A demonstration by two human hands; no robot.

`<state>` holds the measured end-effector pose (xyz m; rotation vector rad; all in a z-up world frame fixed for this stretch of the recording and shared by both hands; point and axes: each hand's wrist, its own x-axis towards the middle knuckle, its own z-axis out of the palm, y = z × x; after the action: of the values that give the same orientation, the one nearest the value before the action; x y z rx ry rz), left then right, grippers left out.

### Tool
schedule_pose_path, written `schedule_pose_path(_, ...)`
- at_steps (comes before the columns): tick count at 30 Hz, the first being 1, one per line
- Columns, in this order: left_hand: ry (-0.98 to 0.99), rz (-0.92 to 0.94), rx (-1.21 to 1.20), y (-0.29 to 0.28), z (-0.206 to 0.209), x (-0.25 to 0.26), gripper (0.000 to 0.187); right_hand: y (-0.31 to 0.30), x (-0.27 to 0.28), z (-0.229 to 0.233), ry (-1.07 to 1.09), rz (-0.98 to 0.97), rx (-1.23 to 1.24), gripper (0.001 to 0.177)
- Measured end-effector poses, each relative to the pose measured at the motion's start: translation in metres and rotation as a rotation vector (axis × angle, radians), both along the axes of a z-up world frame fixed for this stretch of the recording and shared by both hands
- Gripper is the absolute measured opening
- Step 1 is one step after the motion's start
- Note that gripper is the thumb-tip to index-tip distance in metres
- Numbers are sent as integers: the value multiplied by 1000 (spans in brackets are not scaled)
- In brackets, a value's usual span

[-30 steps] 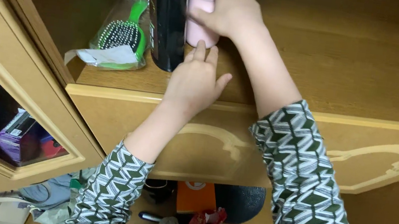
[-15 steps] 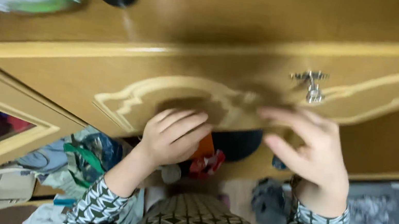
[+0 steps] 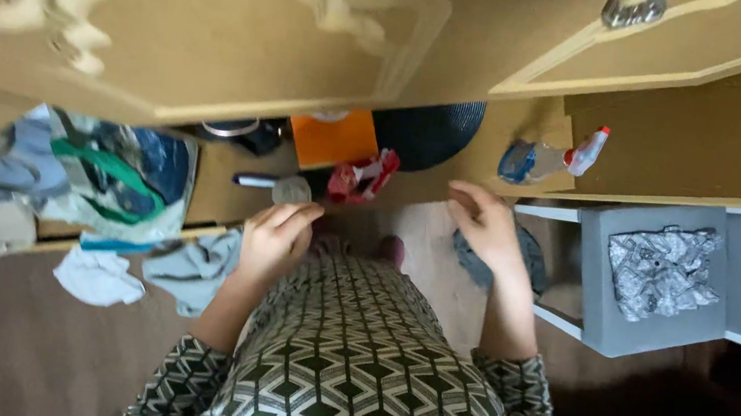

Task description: The person organizes items in a wooden cabinet, closes and locks the cabinet door with a key, then sprays a blue liquid from a bottle onto a white cloth and wipes the exterior surface of the cabinet before placing various personal care and food items inside.

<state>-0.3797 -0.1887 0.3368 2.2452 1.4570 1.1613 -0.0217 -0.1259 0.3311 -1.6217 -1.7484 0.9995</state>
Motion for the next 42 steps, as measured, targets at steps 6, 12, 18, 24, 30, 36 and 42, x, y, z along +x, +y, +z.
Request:
schedule_pose_path(6,13,89,-134,-40,-46,58,22,-19,15,-60,24,261,-31,34)
schedule_pose_path(12,-24,123,-390,-94,-85,125,18,-42,39,-75,-43,462,-164,34)
schedule_pose_path(18,-32,187,-572,-135,-94,158,21,-54,57,-84,-92,566,-263,39)
schedule_pose_path(24,-44,208,-497,-143,-89,166,21,-58,61,-82,-107,636,-241,41)
schedule_pose_path(30,-48,263,-521,-140,-98,161,19,-63,49,-98,-138,713,-231,41)
schedule_pose_path(36,-54,383,-530,-106,-170,115,20,-72,8,-117,-151,786,-294,41)
schedule_pose_path(42,-26,578,-750,-32,-253,43,45,-61,-48,-213,-127,823,-346,37)
